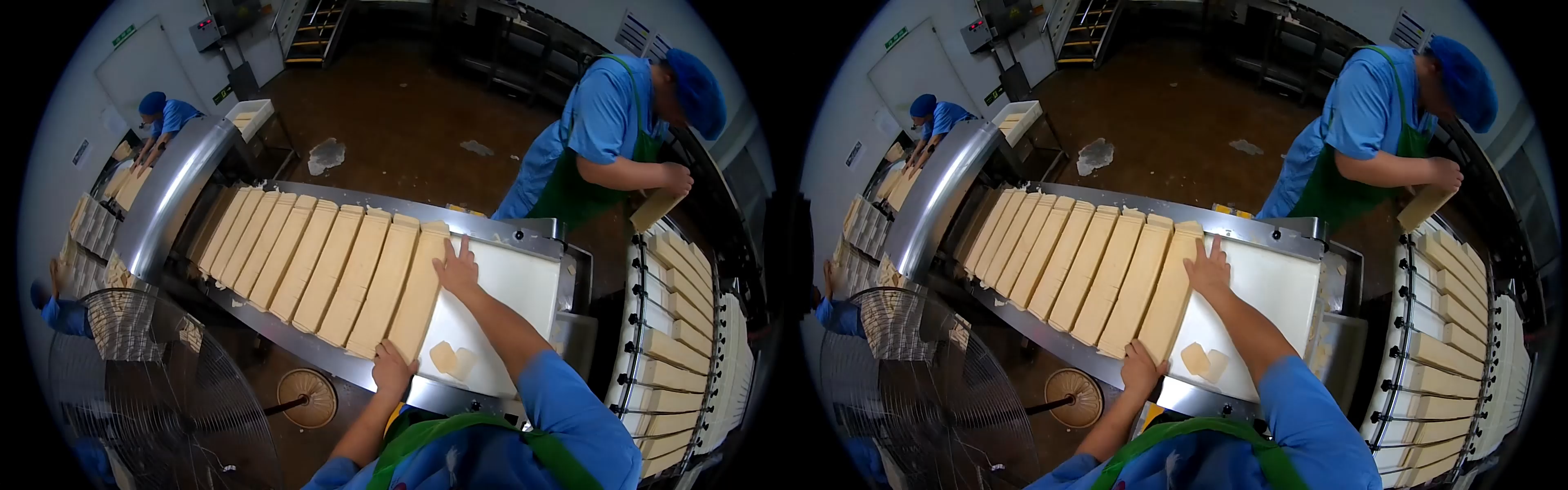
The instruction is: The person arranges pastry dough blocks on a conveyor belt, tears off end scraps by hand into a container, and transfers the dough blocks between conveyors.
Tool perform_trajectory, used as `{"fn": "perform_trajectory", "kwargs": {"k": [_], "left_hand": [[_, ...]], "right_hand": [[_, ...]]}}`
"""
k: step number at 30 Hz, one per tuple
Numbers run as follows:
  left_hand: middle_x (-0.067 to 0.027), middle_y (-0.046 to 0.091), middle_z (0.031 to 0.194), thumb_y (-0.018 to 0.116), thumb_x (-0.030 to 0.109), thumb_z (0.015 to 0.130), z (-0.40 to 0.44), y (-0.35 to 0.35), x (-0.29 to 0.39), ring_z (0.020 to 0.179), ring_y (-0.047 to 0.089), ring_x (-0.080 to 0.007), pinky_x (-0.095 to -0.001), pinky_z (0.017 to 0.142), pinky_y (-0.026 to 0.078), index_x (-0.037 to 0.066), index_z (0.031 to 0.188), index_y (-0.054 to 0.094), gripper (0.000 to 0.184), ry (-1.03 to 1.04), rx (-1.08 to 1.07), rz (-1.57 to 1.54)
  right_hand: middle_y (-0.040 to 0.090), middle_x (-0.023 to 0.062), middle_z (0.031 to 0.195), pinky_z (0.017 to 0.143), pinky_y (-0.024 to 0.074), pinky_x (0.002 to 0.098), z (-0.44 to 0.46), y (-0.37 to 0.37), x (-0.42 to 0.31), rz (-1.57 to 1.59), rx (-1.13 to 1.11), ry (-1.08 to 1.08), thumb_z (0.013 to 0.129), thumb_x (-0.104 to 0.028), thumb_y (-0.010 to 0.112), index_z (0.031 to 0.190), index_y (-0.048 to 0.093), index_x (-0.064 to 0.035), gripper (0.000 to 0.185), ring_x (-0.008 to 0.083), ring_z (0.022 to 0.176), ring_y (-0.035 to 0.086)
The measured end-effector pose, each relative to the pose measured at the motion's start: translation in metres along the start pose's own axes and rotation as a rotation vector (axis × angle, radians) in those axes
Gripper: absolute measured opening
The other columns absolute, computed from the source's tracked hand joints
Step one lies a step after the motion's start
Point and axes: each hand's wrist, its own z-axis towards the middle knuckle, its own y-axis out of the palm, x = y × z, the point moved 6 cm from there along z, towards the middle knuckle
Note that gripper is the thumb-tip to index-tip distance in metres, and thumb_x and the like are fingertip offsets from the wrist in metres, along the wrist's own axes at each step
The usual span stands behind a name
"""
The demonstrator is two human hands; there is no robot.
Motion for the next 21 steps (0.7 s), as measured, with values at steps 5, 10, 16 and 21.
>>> {"fn": "perform_trajectory", "kwargs": {"k": [5, 10, 16, 21], "left_hand": [[-0.0192, 0.051, 0.101, 0.077, 0.049, 0.065, 0.001, -0.003, 0.004, 0.086, 0.062, -0.0335, -0.0384, 0.065, 0.055, -0.007, 0.114, 0.037, 0.084, 0.049, 0.055, 0.015], [-0.0173, 0.048, 0.105, 0.075, 0.05, 0.068, 0.001, 0.001, 0.006, 0.083, 0.062, -0.0294, -0.0343, 0.063, 0.055, -0.007, 0.118, 0.037, 0.085, 0.063, 0.034, 0.092], [-0.0223, 0.045, 0.112, 0.077, 0.039, 0.068, 0.003, 0.012, 0.032, 0.084, 0.061, -0.0383, -0.0426, 0.07, 0.054, -0.006, 0.13, 0.029, 0.09, 0.264, -0.103, -0.053], [-0.0253, 0.04, 0.116, 0.075, 0.043, 0.068, -0.017, 0.02, 0.096, 0.089, 0.059, -0.0439, -0.0474, 0.073, 0.053, -0.001, 0.131, 0.027, 0.091, 0.423, -0.428, -0.174]], "right_hand": [[0.0, 0.0156, 0.155, 0.096, 0.0407, 0.0484, 0.04, -0.002, -0.043, -0.038, -0.025, 0.017, 0.087, -0.056, 0.047, 0.146, 0.026, -0.0213, 0.071, 0.0364, 0.129, 0.035], [0.008, 0.018, 0.153, 0.097, 0.0419, 0.045, 0.04, 0.009, -0.029, -0.021, -0.092, 0.172, 0.079, -0.058, 0.055, 0.142, 0.03, -0.0145, 0.08, 0.0389, 0.127, 0.037], [0.035, 0.0224, 0.133, 0.097, 0.0406, 0.0452, -0.009, -0.03, 0.08, 0.115, 0.107, 0.453, 0.071, -0.051, 0.063, 0.136, 0.032, -0.0034, 0.086, 0.0415, 0.118, 0.044], [0.037, 0.0224, 0.129, 0.096, 0.0413, 0.0477, -0.077, -0.071, 0.181, 0.232, 0.246, 0.717, 0.069, -0.048, 0.067, 0.135, 0.031, -0.0002, 0.089, 0.0449, 0.114, 0.045]]}}
